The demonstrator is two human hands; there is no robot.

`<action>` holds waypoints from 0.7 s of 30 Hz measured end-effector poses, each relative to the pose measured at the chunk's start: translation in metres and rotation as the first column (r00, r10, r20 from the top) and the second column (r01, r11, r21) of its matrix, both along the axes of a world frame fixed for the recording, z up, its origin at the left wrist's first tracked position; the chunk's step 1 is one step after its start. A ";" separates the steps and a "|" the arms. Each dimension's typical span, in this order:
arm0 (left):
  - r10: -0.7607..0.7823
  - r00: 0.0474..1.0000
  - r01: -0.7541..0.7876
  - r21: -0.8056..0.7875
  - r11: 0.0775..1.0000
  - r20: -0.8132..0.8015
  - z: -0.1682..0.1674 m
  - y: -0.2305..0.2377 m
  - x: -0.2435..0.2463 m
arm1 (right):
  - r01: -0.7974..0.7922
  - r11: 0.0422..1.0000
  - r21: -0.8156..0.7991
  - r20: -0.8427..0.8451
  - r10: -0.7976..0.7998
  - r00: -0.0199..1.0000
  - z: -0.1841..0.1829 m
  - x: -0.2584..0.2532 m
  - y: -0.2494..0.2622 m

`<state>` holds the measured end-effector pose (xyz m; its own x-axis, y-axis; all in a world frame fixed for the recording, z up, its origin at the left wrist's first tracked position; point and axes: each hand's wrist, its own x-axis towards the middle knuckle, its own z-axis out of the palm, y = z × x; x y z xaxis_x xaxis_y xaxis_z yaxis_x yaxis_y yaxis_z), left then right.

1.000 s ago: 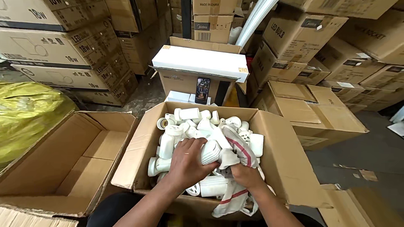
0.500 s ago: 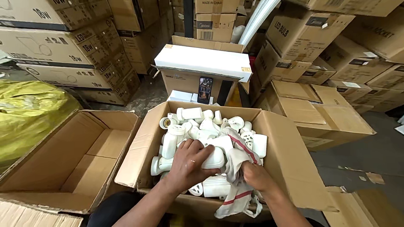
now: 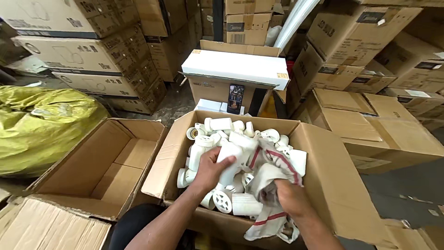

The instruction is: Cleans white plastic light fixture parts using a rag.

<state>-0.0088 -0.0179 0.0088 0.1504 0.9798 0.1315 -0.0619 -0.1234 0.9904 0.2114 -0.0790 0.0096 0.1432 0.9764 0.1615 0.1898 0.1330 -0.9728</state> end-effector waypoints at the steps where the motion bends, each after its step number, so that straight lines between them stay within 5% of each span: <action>1: 0.036 0.979 -0.014 -0.112 0.994 0.202 0.006 0.006 -0.003 | 0.052 0.998 -0.036 -0.178 -0.058 0.982 0.003 -0.003 0.003; 4: 0.156 0.842 0.007 -0.300 0.954 0.516 0.018 0.016 -0.015 | 0.162 0.984 -0.075 -0.392 -0.178 0.903 0.019 -0.009 0.013; 9: 0.245 0.645 0.107 -0.404 0.909 0.724 0.017 0.032 -0.038 | 0.174 0.985 0.008 -0.530 -0.143 0.836 0.026 -0.001 0.023; 21: 0.510 0.554 -0.049 -0.586 0.809 0.658 0.022 0.026 -0.086 | 0.154 0.988 0.002 -0.557 -0.127 0.821 0.039 -0.010 0.025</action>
